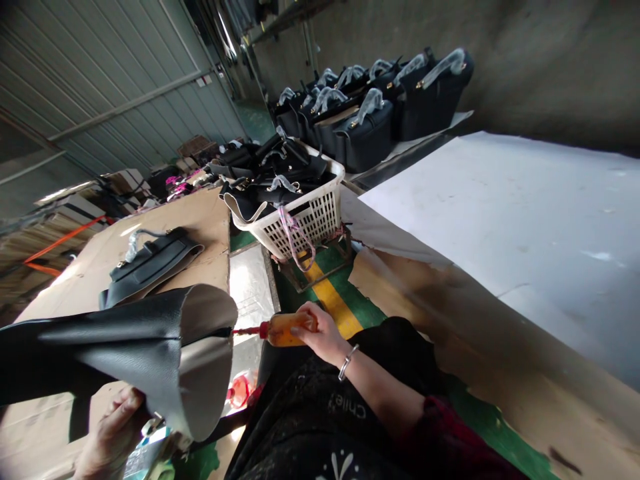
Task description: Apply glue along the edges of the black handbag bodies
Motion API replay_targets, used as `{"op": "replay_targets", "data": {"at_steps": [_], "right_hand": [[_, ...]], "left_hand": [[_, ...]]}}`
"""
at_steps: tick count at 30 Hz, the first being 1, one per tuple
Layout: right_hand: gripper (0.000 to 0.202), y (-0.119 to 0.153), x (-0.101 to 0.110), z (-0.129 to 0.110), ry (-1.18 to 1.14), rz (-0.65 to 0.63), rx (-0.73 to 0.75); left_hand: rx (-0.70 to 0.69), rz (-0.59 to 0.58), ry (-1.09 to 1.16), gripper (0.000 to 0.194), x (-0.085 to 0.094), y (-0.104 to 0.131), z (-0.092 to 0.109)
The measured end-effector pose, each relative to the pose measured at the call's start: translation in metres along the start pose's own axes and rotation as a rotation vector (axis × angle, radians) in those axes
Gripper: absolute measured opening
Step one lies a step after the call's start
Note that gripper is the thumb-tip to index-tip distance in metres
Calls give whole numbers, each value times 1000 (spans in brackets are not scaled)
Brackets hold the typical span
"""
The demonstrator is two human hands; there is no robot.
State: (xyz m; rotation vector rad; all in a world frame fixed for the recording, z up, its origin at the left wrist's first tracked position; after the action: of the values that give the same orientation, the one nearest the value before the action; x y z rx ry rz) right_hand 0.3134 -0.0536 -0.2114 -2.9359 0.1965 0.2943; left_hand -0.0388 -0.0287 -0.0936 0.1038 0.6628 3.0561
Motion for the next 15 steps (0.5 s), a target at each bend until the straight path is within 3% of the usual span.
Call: {"op": "replay_targets", "data": {"at_steps": [6,11,15], "right_hand": [[42,-7,1,3,-143,111,-40],[42,-11,-6,-2,-76,-48,-15],[37,-5,-1,-1,-21,-73,-6]], "left_hand": [[5,20,-6,46,9,-2,-7],[29,9,-3,47,12,-3,-9],[11,18,-10,48,13,-3,-8]]}}
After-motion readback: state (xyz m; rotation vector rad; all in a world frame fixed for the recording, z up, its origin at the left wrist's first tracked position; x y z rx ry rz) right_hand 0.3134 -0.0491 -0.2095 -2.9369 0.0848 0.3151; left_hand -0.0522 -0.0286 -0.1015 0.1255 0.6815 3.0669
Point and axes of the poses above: each hand's wrist, its own y-axis away from the middle knuckle, its own x-axis out of the back of the hand, z = x × y, the point moved 7 cm from there along -y, towards the middle knuckle, and after that the axes turned 7 degrees about x, right-handed, at the moved point
